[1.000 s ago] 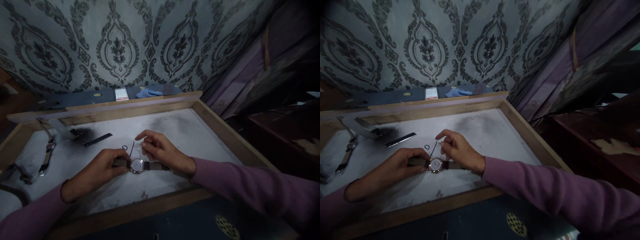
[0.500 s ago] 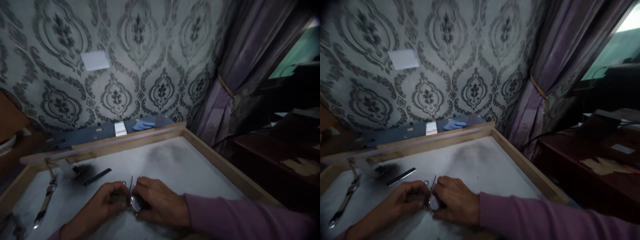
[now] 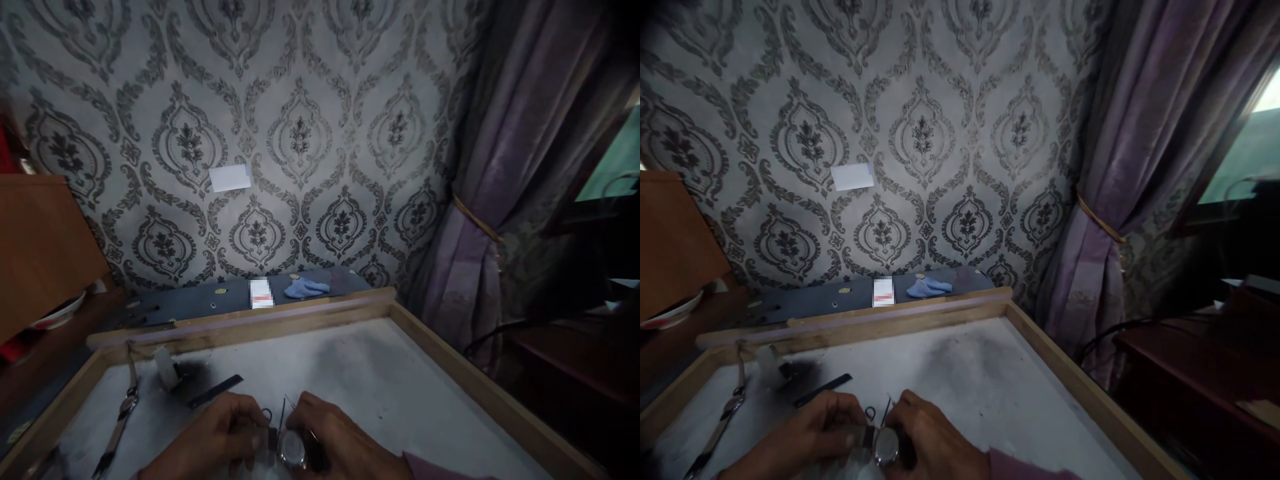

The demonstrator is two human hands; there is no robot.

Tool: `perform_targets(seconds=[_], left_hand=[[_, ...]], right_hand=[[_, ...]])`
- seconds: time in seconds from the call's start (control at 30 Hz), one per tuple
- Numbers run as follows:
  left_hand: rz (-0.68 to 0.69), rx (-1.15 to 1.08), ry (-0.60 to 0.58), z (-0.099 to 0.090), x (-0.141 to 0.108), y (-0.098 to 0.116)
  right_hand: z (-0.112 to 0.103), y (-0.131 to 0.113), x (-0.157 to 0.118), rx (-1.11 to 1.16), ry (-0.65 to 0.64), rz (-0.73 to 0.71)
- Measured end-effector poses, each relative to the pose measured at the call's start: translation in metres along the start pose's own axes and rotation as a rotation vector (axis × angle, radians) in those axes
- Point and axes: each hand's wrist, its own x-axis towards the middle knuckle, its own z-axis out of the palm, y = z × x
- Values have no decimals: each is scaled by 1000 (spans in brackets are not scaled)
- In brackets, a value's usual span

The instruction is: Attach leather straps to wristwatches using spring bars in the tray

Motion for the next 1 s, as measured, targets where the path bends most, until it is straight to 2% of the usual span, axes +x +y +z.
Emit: perform_targets(seconds=[0.1, 0.2, 0.3, 0.4, 0.47, 0.67, 1.0], left_hand=[[29, -17, 6, -4, 0, 3], [29, 6, -13, -7, -4, 13], [58, 55, 7, -7, -9, 24], [-25, 116, -7, -11, -10, 27], [-87, 146, 26, -17, -10, 27], [-69, 141, 155, -36, -13, 30], [-108, 116, 85, -27, -10, 27]], right_hand=[[-1, 7, 6, 143, 6, 125], [-6, 12, 11, 343, -71, 235], [-12, 13, 12, 451, -145, 253], [-17, 15, 13, 451, -172, 257], [-20, 17, 13, 421, -154, 245], [-31, 24, 13, 366, -88, 263], [-27, 29, 17, 300, -110, 261]])
